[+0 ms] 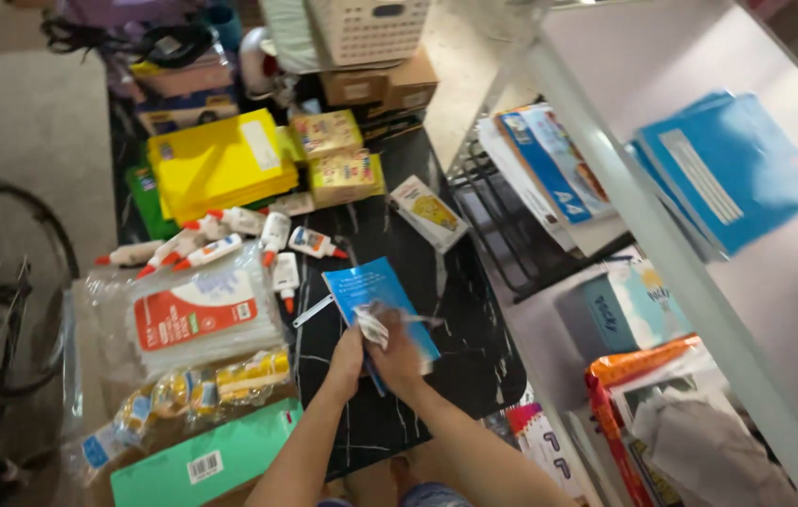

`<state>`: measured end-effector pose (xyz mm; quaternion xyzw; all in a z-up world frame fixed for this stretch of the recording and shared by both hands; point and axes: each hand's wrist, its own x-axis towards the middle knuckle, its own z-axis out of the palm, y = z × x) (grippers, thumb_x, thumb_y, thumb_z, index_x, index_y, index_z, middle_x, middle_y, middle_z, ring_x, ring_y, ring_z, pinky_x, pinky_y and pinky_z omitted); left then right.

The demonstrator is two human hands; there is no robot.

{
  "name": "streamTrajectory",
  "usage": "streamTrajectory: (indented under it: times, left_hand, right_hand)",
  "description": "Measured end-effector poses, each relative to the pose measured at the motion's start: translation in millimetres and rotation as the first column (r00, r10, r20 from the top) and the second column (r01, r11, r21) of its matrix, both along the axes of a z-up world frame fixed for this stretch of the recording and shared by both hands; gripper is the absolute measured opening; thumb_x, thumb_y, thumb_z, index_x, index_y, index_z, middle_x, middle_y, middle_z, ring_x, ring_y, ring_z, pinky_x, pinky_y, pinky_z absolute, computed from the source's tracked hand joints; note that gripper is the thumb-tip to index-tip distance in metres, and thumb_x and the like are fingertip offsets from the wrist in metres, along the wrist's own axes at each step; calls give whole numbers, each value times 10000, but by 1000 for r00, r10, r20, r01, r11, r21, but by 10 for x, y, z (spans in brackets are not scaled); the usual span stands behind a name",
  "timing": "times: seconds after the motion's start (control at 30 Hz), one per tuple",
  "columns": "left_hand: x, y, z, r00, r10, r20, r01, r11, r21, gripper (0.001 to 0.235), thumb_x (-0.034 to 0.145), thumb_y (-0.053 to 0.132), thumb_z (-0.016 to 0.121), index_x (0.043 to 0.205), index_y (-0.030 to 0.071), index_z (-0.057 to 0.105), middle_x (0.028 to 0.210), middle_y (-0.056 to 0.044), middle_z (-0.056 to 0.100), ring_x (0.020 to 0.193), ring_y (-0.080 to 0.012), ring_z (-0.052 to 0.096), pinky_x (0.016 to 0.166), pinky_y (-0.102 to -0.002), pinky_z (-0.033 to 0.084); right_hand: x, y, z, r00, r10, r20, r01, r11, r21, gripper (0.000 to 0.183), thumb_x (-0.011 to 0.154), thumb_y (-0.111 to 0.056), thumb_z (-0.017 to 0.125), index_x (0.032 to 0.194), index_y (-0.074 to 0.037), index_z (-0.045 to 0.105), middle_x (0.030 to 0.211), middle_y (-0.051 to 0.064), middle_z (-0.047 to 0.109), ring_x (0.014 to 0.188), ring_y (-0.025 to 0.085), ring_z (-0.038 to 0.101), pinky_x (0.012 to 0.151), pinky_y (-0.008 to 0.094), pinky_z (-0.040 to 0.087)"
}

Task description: Wiping the covers of various notebooks with a cloth to clean them.

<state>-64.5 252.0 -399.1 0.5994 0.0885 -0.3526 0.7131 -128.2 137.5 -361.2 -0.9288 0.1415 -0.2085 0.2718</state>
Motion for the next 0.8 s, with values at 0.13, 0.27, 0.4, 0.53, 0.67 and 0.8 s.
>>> streamTrajectory:
  times: [0.13,0.27,0.4,0.53,0.67,0.8]
  left_hand:
    - [35,-84,1052,965,-90,-248,77,995,-64,717,986,678,253,1327,169,625,1151,-51,695,954,-192,655,766,-326,532]
    - [-89,-236,1159,993,-113,-36,113,993,-26,786,986,711,224,1425,142,540,1259,-110,655,1053,-236,641,838,-389,548]
    - [23,-251,952,892,-107,439,198,966,-165,695,1098,627,398,1521,77,439,1494,-113,584,1372,-230,560,1124,-367,407]
    - [205,-1,547,441,-499,746,-310,695,649,486,980,433,634,1356,125,610,1392,-173,626,1244,-343,605,1041,-434,498]
    - [184,269,-78,898,-166,408,-10,918,396,497,941,295,672,1360,45,581,1228,-222,708,1133,-365,685,960,-439,521]
    - [271,363,574,716,-260,648,-148,851,504,414,980,242,631,1353,62,609,1142,-252,710,1050,-431,675,877,-483,526]
  right_hand:
    - [121,-101,539,961,127,-246,127,587,799,523,921,-434,682,1328,-121,583,1048,120,718,875,237,690,804,426,542]
    - [80,-538,1161,950,251,-186,103,313,944,488,937,-396,756,1235,-14,698,1020,83,676,863,176,632,755,350,530]
    - [26,-1023,1284,977,178,-119,106,78,991,497,823,-236,814,1240,-11,667,1125,125,746,931,236,740,805,403,620]
    - [-6,-1128,791,988,99,-121,131,-102,986,463,821,-206,795,1224,-18,666,1118,134,760,933,265,753,796,435,636]
    - [-165,-1117,142,939,33,-341,324,242,915,533,871,-345,789,1244,21,681,1105,154,780,935,271,757,794,451,621]
    - [-177,-804,460,860,-120,-497,298,907,298,764,817,-530,787,1380,-67,561,1327,136,651,1180,325,628,969,510,516]
